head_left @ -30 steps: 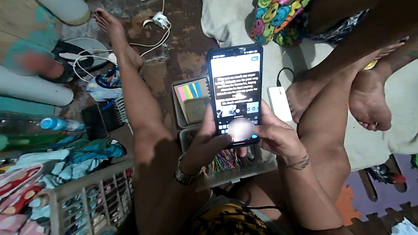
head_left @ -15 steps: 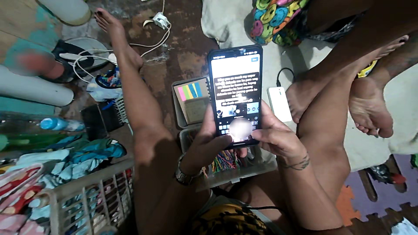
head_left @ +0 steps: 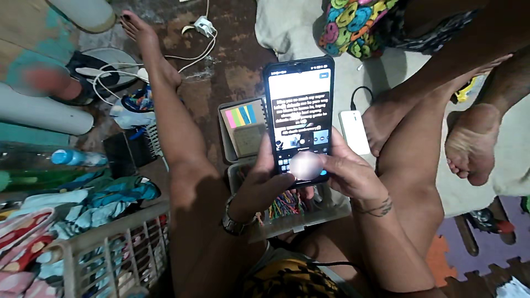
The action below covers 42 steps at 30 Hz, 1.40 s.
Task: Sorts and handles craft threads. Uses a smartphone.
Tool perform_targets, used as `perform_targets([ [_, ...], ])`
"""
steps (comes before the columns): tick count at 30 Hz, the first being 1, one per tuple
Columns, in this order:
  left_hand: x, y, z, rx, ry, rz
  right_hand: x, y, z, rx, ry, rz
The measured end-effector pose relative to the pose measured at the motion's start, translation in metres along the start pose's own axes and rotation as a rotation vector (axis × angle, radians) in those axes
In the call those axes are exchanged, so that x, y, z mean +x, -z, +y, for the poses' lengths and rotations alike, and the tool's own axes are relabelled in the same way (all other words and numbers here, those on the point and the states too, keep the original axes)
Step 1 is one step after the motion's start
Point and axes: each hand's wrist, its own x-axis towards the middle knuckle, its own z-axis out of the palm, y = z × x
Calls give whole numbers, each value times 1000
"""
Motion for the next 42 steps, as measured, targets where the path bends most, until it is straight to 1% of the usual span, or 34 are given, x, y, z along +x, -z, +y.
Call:
perform_targets([
  [4, 1, 2, -4, 0, 12, -13, -2, -2, -1, -152, -9, 12],
  [6, 2, 7, -13, -43, 24, -26, -2, -1, -1, -122, -8, 5],
  [8, 1, 8, -15, -59, 17, -29, -2, 2, 0, -18, -8, -22],
  [11, 0, -1, -1, -20, 2, 11, -1, 1, -1, 7, -7, -13],
  [13, 1, -4, 2, -11, 2, 35, -1, -3, 0, -74, 12, 48],
  [16, 0, -4, 1, 17, -6, 17, 2, -14, 2, -189, 27, 194],
  [17, 0, -3, 0, 24, -5, 15, 3, -14, 3, -187, 27, 198],
  [21, 1, 0, -1, 40, 10, 5, 2, -8, 1, -91, 12, 120],
  [24, -1, -2, 1, 54, 13, 28, -1, -5, -1, -126, -5, 72],
  [28, -1, -3, 2, 30, 14, 16, 1, -10, 0, -195, 2, 134],
  [30, -1, -4, 3, 45, 16, 26, 2, -11, 1, -189, 9, 156],
  [32, 0, -1, 0, 67, 21, 34, 0, -5, 1, -130, 10, 68],
  [34, 1, 7, -10, 18, 29, 9, -2, 1, 0, -17, -9, -10],
  [36, 2, 7, -10, -1, 30, -2, -2, 2, -1, 15, -16, -32],
  [39, 2, -3, 3, 34, 26, 43, -3, 3, -1, 18, -15, -51],
  [42, 2, 5, -9, -1, 25, 7, -3, 4, -2, 16, -15, -63],
])
